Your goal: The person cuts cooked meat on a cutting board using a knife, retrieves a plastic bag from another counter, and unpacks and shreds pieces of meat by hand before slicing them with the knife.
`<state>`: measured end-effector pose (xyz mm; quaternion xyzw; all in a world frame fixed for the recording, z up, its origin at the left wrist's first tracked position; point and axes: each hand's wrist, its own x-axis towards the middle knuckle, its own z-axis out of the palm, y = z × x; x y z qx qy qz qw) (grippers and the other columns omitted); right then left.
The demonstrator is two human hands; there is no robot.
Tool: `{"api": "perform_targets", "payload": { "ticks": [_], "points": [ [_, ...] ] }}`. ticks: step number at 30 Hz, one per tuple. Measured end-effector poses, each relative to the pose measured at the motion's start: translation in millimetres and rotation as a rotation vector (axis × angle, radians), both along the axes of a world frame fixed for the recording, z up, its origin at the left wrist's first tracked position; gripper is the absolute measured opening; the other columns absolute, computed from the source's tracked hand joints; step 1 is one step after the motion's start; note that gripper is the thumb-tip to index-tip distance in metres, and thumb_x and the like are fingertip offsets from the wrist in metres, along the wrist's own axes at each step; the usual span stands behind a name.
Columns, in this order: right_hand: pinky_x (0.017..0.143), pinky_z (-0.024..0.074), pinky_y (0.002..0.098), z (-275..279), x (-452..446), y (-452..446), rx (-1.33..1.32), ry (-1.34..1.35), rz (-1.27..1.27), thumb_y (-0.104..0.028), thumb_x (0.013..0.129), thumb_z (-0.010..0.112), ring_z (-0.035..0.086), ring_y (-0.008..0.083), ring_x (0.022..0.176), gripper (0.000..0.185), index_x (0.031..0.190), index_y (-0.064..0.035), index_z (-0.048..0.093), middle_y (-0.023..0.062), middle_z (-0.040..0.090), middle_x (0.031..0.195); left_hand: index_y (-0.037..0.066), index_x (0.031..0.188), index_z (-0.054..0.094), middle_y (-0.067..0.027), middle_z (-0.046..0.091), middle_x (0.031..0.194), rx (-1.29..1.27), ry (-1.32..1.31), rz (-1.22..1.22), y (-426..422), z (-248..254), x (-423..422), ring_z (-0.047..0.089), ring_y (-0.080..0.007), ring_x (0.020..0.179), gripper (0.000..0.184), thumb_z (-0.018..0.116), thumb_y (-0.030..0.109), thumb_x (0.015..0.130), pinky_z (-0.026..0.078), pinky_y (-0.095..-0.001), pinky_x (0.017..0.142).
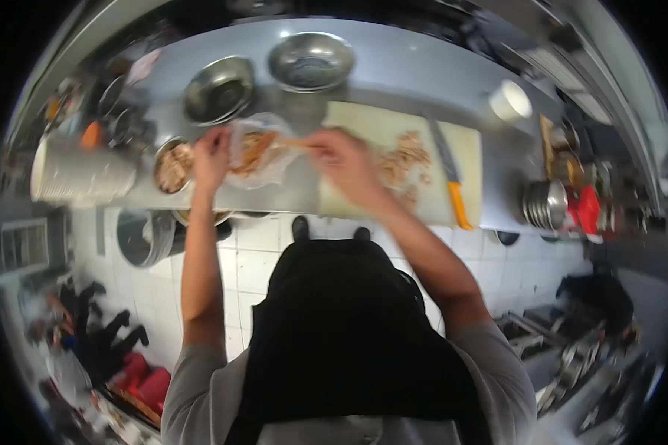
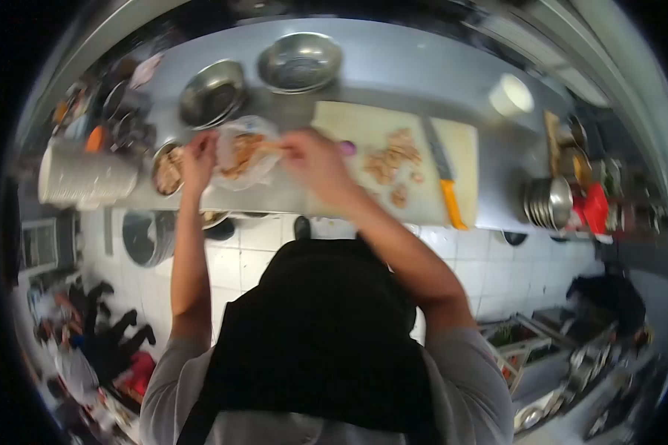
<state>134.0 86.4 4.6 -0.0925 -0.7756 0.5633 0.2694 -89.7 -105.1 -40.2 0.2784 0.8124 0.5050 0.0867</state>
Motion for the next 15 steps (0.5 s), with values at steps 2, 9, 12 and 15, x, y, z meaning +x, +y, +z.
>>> {"api": "perform_targets", "payload": {
  "ticks": [2,9,12,15],
  "points": [
    [0.071,0.0527,0.0382,-19,-52,-26,0.356,0.085,-0.029,0.001,0.078,0.064,0.063,0.0304,0.083,0.019,0.096,-0.0035,0.064,0.0144,0.062,0.097,0.0,0.099,0.066,0.0001,0.052,0.063,0.041,-0.038,-0.005,4,13,8,0.048,-0.006,0.051,0.02,0.056,0.018,0.097,0.041,-0.0238,0.047],
    [0.069,0.0515,0.0409,-52,20,64,0.358,-0.26,-0.436,-0.007,0.079,0.064,0.064,0.0326,0.076,0.02,0.099,-0.0052,0.064,0.0164,0.066,0.089,-0.001,0.099,0.064,-0.0003,0.057,0.066,0.156,-0.11,-0.026,-13,7,-5,0.05,-0.0061,0.054,0.019,0.058,0.017,0.096,0.044,-0.0229,0.05],
    [0.071,0.052,0.0456,-87,69,141,0.599,-0.567,-0.579,-0.014,0.077,0.065,0.064,0.0345,0.083,0.016,0.09,-0.0059,0.062,0.0144,0.065,0.086,0.0,0.102,0.063,0.0006,0.059,0.073,0.179,-0.217,-0.001,-14,5,1,0.052,-0.0058,0.06,0.019,0.058,0.017,0.096,0.045,-0.022,0.054],
    [0.069,0.0527,0.0446,-97,74,158,0.631,-0.627,-0.52,-0.016,0.077,0.066,0.065,0.0344,0.081,0.014,0.088,-0.0062,0.063,0.014,0.066,0.087,0.0,0.105,0.063,0.0012,0.06,0.079,0.181,-0.14,-0.032,-15,0,7,0.054,-0.0054,0.068,0.02,0.058,0.017,0.096,0.046,-0.0218,0.059]
  ]
}}
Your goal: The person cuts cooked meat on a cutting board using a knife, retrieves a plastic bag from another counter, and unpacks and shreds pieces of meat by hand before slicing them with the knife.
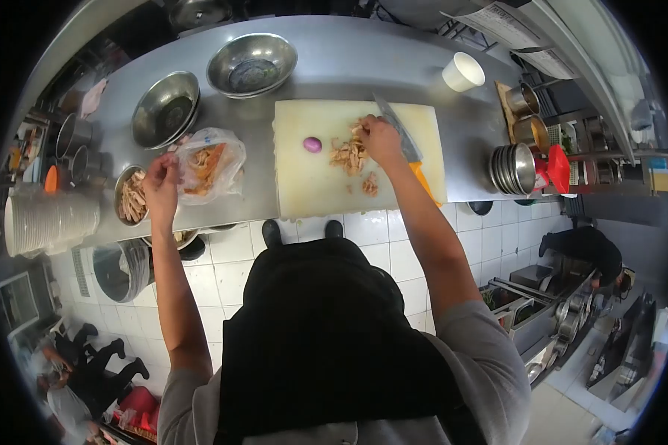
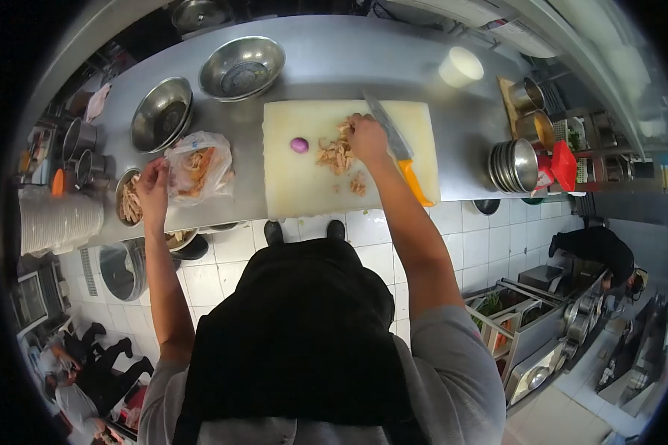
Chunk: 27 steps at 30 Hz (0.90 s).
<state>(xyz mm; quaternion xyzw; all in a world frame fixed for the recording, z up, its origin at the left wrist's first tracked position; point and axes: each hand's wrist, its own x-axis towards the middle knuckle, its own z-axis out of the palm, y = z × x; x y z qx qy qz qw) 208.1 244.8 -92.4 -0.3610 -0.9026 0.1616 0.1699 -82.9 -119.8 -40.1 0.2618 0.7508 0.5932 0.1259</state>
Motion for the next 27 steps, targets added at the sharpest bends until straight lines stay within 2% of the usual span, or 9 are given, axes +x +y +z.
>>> {"api": "perform_targets", "payload": {
  "ticks": [5,8,13,17,19,22,23,26,27],
  "points": [
    [0.068,0.0526,0.0432,9,3,8,-0.045,0.073,0.046,-0.018,0.077,0.066,0.065,0.033,0.08,0.014,0.089,-0.0091,0.065,0.0134,0.066,0.086,0.0,0.108,0.063,0.001,0.06,0.083,0.026,-0.026,0.001,3,-2,3,0.054,-0.0055,0.072,0.023,0.059,0.019,0.095,0.047,-0.0219,0.065],
    [0.07,0.0521,0.0429,16,5,3,-0.354,0.211,0.04,-0.018,0.077,0.065,0.065,0.0323,0.081,0.012,0.087,-0.0109,0.066,0.0138,0.065,0.087,0.0,0.108,0.063,0.0017,0.06,0.083,0.005,-0.032,-0.007,7,8,10,0.054,-0.0055,0.073,0.023,0.06,0.02,0.095,0.047,-0.0217,0.065],
    [0.072,0.0507,0.0435,-7,-15,-9,0.013,-0.078,0.266,-0.019,0.077,0.067,0.063,0.032,0.084,0.02,0.093,-0.0064,0.062,0.0144,0.064,0.089,0.001,0.107,0.064,0.0019,0.061,0.083,0.013,-0.009,-0.006,7,3,8,0.052,-0.0048,0.073,0.022,0.06,0.018,0.094,0.045,-0.0206,0.063],
    [0.071,0.0514,0.0403,1,-27,-15,0.027,-0.015,0.227,-0.019,0.078,0.07,0.065,0.0294,0.08,0.023,0.093,-0.0048,0.06,0.0138,0.065,0.086,0.0,0.106,0.064,0.0005,0.062,0.083,0.008,0.012,0.007,5,6,10,0.052,-0.0056,0.073,0.02,0.06,0.015,0.094,0.044,-0.0209,0.065],
    [0.069,0.0519,0.0298,45,-36,-49,-0.431,0.266,0.173,-0.014,0.081,0.072,0.065,0.0176,0.078,0.019,0.09,-0.0039,0.059,0.0097,0.066,0.085,-0.001,0.104,0.064,-0.0008,0.062,0.082,-0.009,0.067,-0.004,5,3,6,0.052,-0.0064,0.073,0.019,0.061,0.013,0.093,0.043,-0.0219,0.067],
    [0.069,0.051,0.0277,69,-75,-130,-0.667,0.452,0.473,-0.007,0.084,0.069,0.059,0.009,0.075,0.013,0.093,-0.003,0.06,0.0044,0.064,0.084,0.0,0.104,0.065,-0.0004,0.062,0.082,-0.009,0.133,-0.006,11,6,7,0.051,-0.0055,0.071,0.017,0.061,0.013,0.093,0.042,-0.0208,0.064],
    [0.07,0.0509,0.0286,68,-93,-153,-0.728,0.468,0.594,-0.011,0.085,0.07,0.058,0.0097,0.075,0.015,0.093,-0.0033,0.06,0.0046,0.063,0.083,0.0,0.104,0.065,-0.0004,0.062,0.082,-0.011,0.138,-0.027,13,8,7,0.051,-0.0055,0.071,0.017,0.061,0.013,0.093,0.042,-0.0208,0.064],
    [0.073,0.0517,0.038,59,-149,-201,-0.312,0.634,0.673,-0.008,0.081,0.065,0.064,0.0283,0.082,0.015,0.095,-0.0043,0.061,0.0122,0.063,0.087,0.001,0.105,0.065,0.0,0.062,0.081,-0.062,0.031,-0.039,10,16,5,0.052,-0.0042,0.069,0.017,0.061,0.012,0.093,0.041,-0.0196,0.06],
    [0.073,0.0517,0.038,61,-149,-201,-0.301,0.639,0.649,-0.008,0.081,0.065,0.064,0.0283,0.082,0.015,0.095,-0.0043,0.061,0.0122,0.063,0.087,0.001,0.106,0.064,0.0004,0.062,0.081,-0.034,0.007,-0.02,11,18,5,0.051,-0.0036,0.068,0.017,0.06,0.011,0.093,0.04,-0.019,0.058]
  ]
}}
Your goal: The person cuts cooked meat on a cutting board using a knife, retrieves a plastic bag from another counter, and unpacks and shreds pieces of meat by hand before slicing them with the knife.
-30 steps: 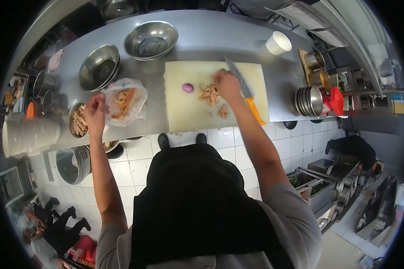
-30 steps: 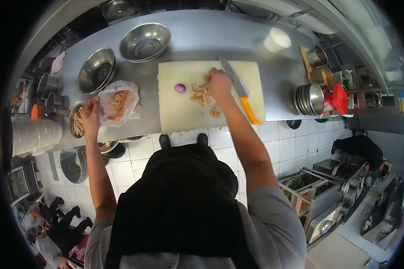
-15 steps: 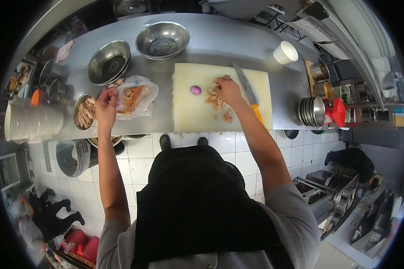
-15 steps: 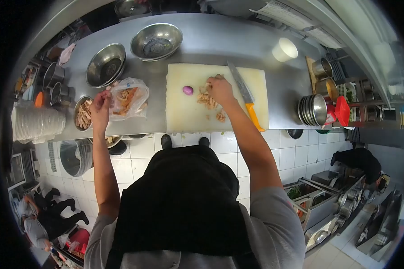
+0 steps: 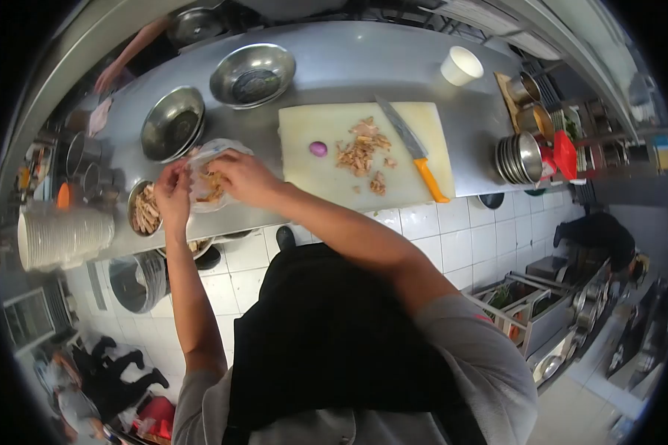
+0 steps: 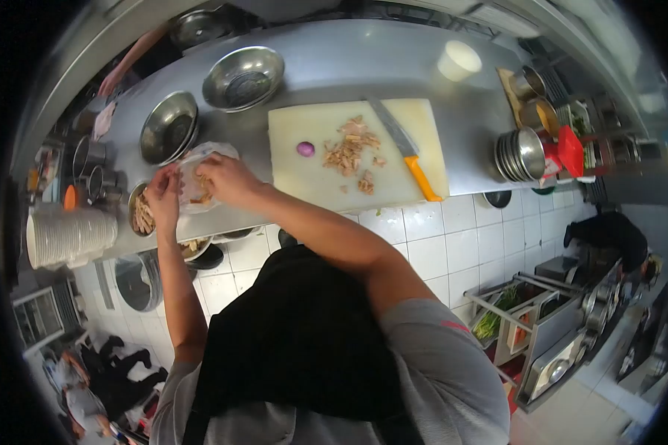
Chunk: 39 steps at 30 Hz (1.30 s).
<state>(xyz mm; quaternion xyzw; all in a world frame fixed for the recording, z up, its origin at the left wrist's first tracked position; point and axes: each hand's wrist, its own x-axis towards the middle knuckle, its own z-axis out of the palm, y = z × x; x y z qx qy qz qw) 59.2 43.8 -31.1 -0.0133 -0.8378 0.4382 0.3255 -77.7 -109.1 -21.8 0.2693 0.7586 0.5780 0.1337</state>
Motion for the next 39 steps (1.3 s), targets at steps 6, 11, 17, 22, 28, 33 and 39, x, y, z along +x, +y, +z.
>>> {"api": "perform_targets", "payload": {
  "ticks": [6,11,17,22,28,33,39],
  "points": [
    [0.084,0.0479,0.0438,5,126,98,-0.003,-0.199,-0.578,-0.007,0.077,0.066,0.06,0.0375,0.093,0.024,0.101,-0.0039,0.061,0.0186,0.062,0.1,-0.002,0.111,0.061,-0.0081,0.062,0.097,0.03,0.293,0.074,9,16,7,0.058,-0.0168,0.093,0.027,0.058,0.001,0.084,0.047,-0.0291,0.082],
    [0.083,0.0468,0.0437,-45,291,167,0.381,-0.758,-0.974,-0.018,0.074,0.073,0.055,0.0372,0.095,0.045,0.115,-0.007,0.056,0.0178,0.059,0.104,0.0,0.108,0.062,-0.0154,0.061,0.106,0.03,0.83,-0.18,91,29,79,0.058,-0.0306,0.1,0.027,0.059,0.001,0.081,0.046,-0.0381,0.088],
    [0.075,0.0496,0.0422,-67,300,178,0.1,-0.574,-0.743,-0.015,0.082,0.064,0.059,0.0357,0.077,0.046,0.125,-0.0105,0.051,0.0177,0.061,0.085,0.001,0.109,0.064,-0.0161,0.06,0.11,-0.145,0.583,-0.682,274,-61,157,0.057,-0.0308,0.106,0.026,0.062,0.01,0.085,0.048,-0.0387,0.091],
    [0.054,0.0463,0.033,-9,313,131,-0.702,-0.55,-0.632,-0.016,0.093,0.052,0.054,0.0199,0.058,0.029,0.121,-0.0108,0.046,0.0099,0.057,0.074,0.001,0.1,0.064,-0.0204,0.055,0.113,-0.615,0.55,-0.739,316,-68,174,0.051,-0.0352,0.113,0.028,0.068,0.018,0.078,0.044,-0.0429,0.096],
    [0.042,0.0374,0.0243,-6,307,71,-1.235,-0.346,-0.526,-0.021,0.098,0.046,0.046,0.0083,0.051,0.017,0.113,-0.0136,0.043,0.0026,0.052,0.072,0.0,0.09,0.064,-0.0171,0.062,0.096,-0.517,0.524,-0.679,299,-72,162,0.059,-0.0319,0.092,0.02,0.068,0.015,0.079,0.049,-0.0384,0.085],
    [0.04,0.0372,0.026,-26,269,57,-1.264,-0.36,-0.417,-0.023,0.099,0.046,0.044,0.0094,0.049,0.017,0.112,-0.0123,0.041,0.0045,0.052,0.071,-0.003,0.092,0.065,-0.0097,0.066,0.074,-0.216,0.264,-0.573,248,-46,107,0.06,-0.0186,0.061,0.018,0.067,0.013,0.084,0.053,-0.0294,0.061],
    [0.041,0.0373,0.0275,-63,235,49,-1.146,-0.489,-0.311,-0.025,0.097,0.05,0.046,0.0096,0.05,0.024,0.114,-0.0092,0.045,0.0056,0.055,0.069,0.001,0.1,0.067,-0.0106,0.067,0.079,-0.148,-0.142,-0.425,188,-44,111,0.064,-0.0145,0.064,0.015,0.062,0.004,0.086,0.05,-0.0286,0.056]
  ]
}}
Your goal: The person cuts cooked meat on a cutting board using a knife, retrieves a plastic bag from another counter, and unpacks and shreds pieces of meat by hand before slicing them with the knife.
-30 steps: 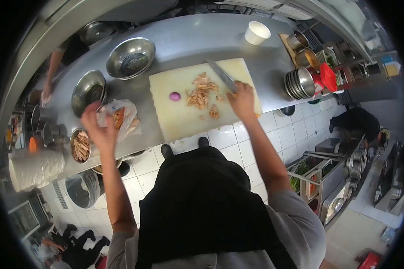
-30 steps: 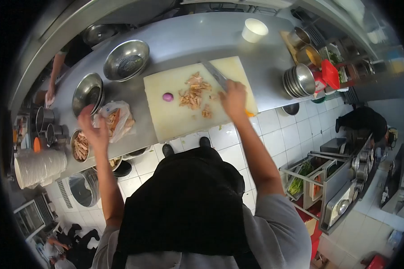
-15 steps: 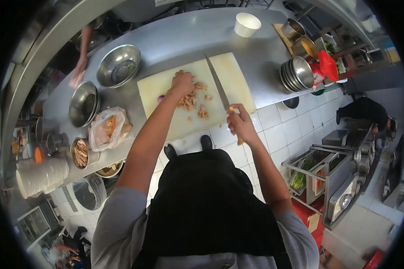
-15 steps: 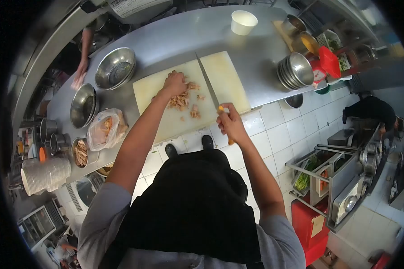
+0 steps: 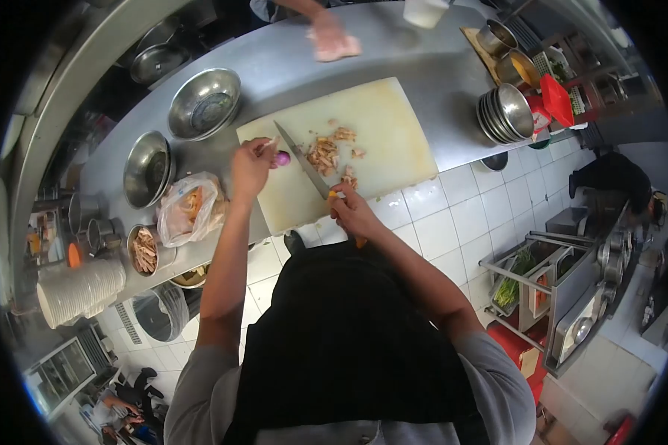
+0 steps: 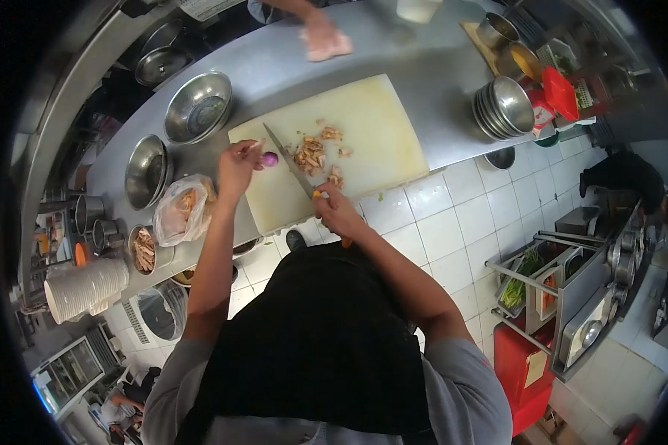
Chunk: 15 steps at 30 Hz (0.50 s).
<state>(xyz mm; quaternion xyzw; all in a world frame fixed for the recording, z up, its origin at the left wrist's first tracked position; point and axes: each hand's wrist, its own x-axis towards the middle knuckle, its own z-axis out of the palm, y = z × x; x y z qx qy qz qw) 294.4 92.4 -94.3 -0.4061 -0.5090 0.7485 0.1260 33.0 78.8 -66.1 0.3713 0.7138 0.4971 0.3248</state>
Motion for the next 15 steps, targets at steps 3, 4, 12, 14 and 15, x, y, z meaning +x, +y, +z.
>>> {"api": "perform_targets", "payload": {
  "ticks": [3,4,12,14,15],
  "points": [
    [0.044,0.0393,0.0269,0,17,14,0.081,-0.029,-0.07,-0.026,0.096,0.05,0.048,0.0083,0.051,0.025,0.115,-0.0094,0.048,0.0044,0.056,0.068,0.0,0.095,0.065,-0.011,0.064,0.082,0.029,0.168,0.054,-1,1,41,0.064,-0.0208,0.064,0.012,0.063,0.006,0.085,0.052,-0.0335,0.059],
    [0.044,0.0393,0.0269,1,25,22,0.081,-0.035,-0.063,-0.026,0.096,0.05,0.048,0.0083,0.051,0.025,0.115,-0.0094,0.048,0.0044,0.056,0.068,0.0,0.094,0.063,-0.0119,0.061,0.086,0.056,0.415,0.019,2,-6,50,0.063,-0.0249,0.069,0.012,0.063,0.006,0.084,0.052,-0.037,0.062],
    [0.048,0.046,0.0355,45,36,51,0.33,-0.392,-0.001,-0.029,0.096,0.053,0.058,0.0192,0.052,0.03,0.109,-0.0037,0.046,0.0121,0.06,0.068,0.0,0.094,0.06,-0.0146,0.055,0.1,0.271,0.674,-0.276,1,-34,101,0.056,-0.0339,0.093,0.015,0.062,0.003,0.08,0.048,-0.0436,0.078],
    [0.052,0.0481,0.0408,29,28,49,0.524,-0.441,0.077,-0.027,0.094,0.053,0.061,0.0268,0.057,0.031,0.11,-0.0009,0.046,0.0175,0.062,0.071,0.0,0.096,0.062,-0.0141,0.055,0.098,0.308,0.378,-0.242,-7,-38,99,0.055,-0.0329,0.092,0.016,0.06,0.001,0.079,0.046,-0.043,0.08],
    [0.056,0.0502,0.0462,27,22,47,0.721,-0.486,0.153,-0.024,0.092,0.053,0.065,0.0345,0.061,0.032,0.11,0.002,0.046,0.0228,0.064,0.074,0.0,0.096,0.062,-0.0141,0.055,0.098,0.304,0.375,-0.241,-9,-38,94,0.055,-0.0329,0.092,0.016,0.06,0.001,0.079,0.046,-0.043,0.08]
  ]
}}
